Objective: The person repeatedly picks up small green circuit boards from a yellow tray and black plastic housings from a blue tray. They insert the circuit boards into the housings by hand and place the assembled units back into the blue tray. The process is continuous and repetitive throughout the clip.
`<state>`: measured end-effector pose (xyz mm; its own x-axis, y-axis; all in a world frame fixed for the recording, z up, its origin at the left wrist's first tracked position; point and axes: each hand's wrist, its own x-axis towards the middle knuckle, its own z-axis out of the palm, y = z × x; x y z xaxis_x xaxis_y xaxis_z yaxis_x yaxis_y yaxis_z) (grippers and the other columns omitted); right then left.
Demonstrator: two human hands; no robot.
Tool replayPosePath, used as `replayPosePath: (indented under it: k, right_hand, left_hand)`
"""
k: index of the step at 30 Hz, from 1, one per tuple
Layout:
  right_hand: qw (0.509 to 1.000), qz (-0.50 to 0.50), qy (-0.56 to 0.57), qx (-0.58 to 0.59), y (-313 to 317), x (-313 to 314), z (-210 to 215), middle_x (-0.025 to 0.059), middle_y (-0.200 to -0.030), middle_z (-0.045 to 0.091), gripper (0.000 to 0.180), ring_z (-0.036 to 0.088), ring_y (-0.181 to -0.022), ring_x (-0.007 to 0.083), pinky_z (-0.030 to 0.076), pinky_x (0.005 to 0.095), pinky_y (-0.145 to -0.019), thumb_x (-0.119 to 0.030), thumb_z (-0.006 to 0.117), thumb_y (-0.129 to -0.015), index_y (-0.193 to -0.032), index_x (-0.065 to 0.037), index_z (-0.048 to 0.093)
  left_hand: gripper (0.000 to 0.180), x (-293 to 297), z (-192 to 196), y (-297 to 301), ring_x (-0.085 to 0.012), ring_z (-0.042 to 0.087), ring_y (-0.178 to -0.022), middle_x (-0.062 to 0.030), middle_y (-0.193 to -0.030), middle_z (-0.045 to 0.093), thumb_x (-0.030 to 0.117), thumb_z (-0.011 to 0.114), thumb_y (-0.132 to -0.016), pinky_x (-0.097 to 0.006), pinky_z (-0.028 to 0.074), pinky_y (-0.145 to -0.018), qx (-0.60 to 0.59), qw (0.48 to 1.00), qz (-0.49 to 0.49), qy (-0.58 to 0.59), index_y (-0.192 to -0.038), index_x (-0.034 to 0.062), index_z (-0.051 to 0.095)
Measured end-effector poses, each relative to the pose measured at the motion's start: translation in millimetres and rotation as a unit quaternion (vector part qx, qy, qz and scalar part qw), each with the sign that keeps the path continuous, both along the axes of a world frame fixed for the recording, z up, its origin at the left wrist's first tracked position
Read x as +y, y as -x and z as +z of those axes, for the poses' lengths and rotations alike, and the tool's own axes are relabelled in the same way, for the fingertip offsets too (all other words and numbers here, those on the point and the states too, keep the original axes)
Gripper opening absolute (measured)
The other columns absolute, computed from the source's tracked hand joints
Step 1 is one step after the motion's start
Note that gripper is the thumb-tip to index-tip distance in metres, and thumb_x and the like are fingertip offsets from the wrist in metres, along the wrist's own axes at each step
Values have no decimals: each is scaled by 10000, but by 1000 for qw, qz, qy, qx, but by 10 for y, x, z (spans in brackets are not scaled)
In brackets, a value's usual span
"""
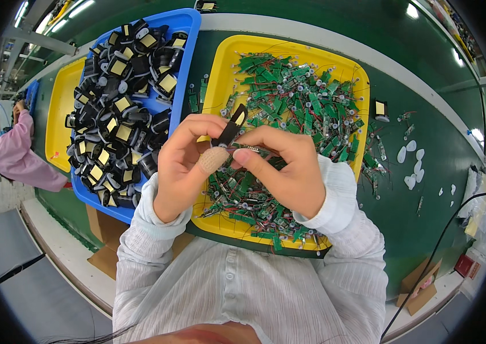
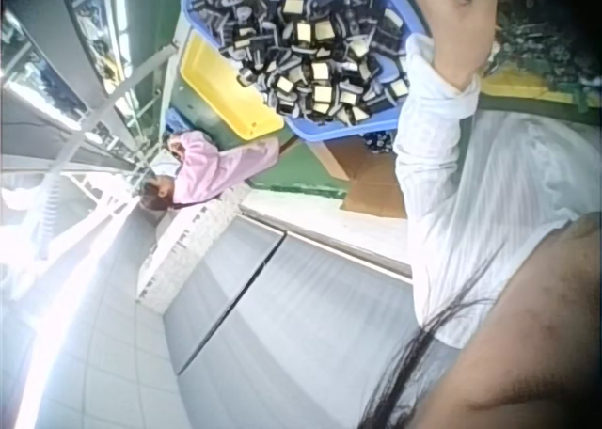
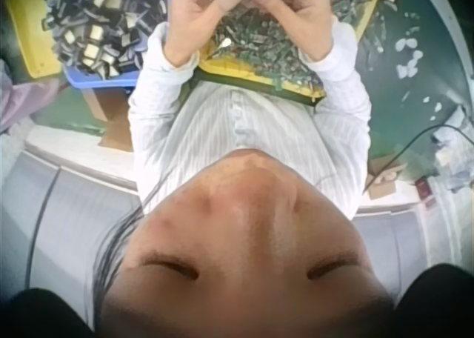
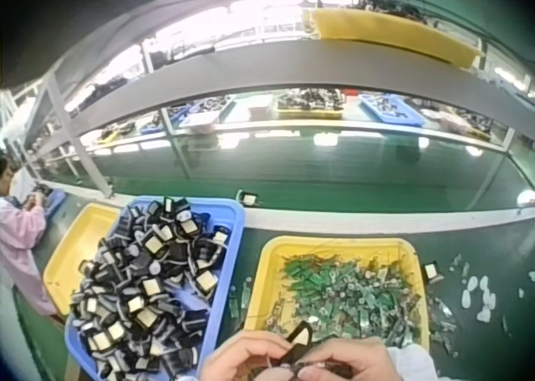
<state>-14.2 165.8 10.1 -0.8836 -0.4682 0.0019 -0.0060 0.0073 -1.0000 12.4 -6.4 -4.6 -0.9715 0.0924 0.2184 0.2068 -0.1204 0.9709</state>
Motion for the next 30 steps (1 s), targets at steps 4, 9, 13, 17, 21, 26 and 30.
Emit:
replayPosePath:
  k: [4, 9, 13, 17, 21, 26, 30]
  right_hand:
    - [993, -17, -34, 115, 16, -17, -39, 79, -767, 629, 125, 590, -654, 151, 471, 237, -602, -53, 614, -791, -905, -3, 631]
    - [973, 2, -115, 202, 35, 6, 11, 87, -770, 618, 133, 579, -632, 186, 466, 243, -581, -42, 630, -763, -889, -3, 644]
    - [984, 4, -107, 144, 27, 10, 21, 89, -790, 622, 135, 611, -654, 170, 481, 241, -581, -34, 646, -755, -883, 9, 643]
    - [999, 3, -9, 51, 40, 35, 32, 89, -829, 617, 115, 634, -718, 137, 509, 219, -630, -1, 642, -762, -874, 23, 636]
    - [999, 10, 24, 20, 28, 56, -15, 91, -817, 607, 121, 631, -715, 139, 509, 221, -626, 2, 636, -769, -880, 42, 610]
    - [999, -17, 43, 15, -23, 41, 13, 83, -801, 596, 137, 618, -697, 129, 506, 232, -613, -5, 622, -789, -908, 43, 573]
    - [995, -16, 87, -52, -30, 50, 17, 68, -807, 590, 128, 597, -660, 115, 497, 230, -582, -7, 604, -809, -925, 20, 559]
  left_hand:
    - [205, 10, 18, -27, -190, 545, -916, -121, -1028, 508, -11, 574, -802, -287, 487, -752, 27, 998, 33, 40, -996, -15, 507]
    - [204, -24, 25, -21, -192, 535, -863, -125, -1014, 509, -16, 566, -805, -268, 459, -716, 99, 985, 65, 129, -995, -8, 492]
    - [263, -21, 3, -15, -188, 541, -861, -119, -1012, 518, 26, 629, -777, -276, 464, -703, 52, 991, 62, 111, -1006, 4, 501]
    - [337, -18, 0, 0, -177, 552, -809, -102, -986, 538, 55, 685, -734, -270, 463, -679, 62, 991, 49, 109, -1023, 15, 515]
    - [348, -56, 7, 5, -158, 547, -735, -79, -906, 570, 106, 695, -738, -255, 449, -659, 58, 989, 72, 114, -1031, 21, 527]
    - [301, -112, 5, 19, -160, 560, -760, -90, -941, 594, 153, 618, -812, -259, 445, -673, 52, 989, 48, 128, -1064, 7, 538]
    - [292, -108, 19, -1, -164, 579, -804, -98, -955, 603, 155, 592, -831, -260, 453, -709, 11, 993, 24, 113, -1070, -2, 536]
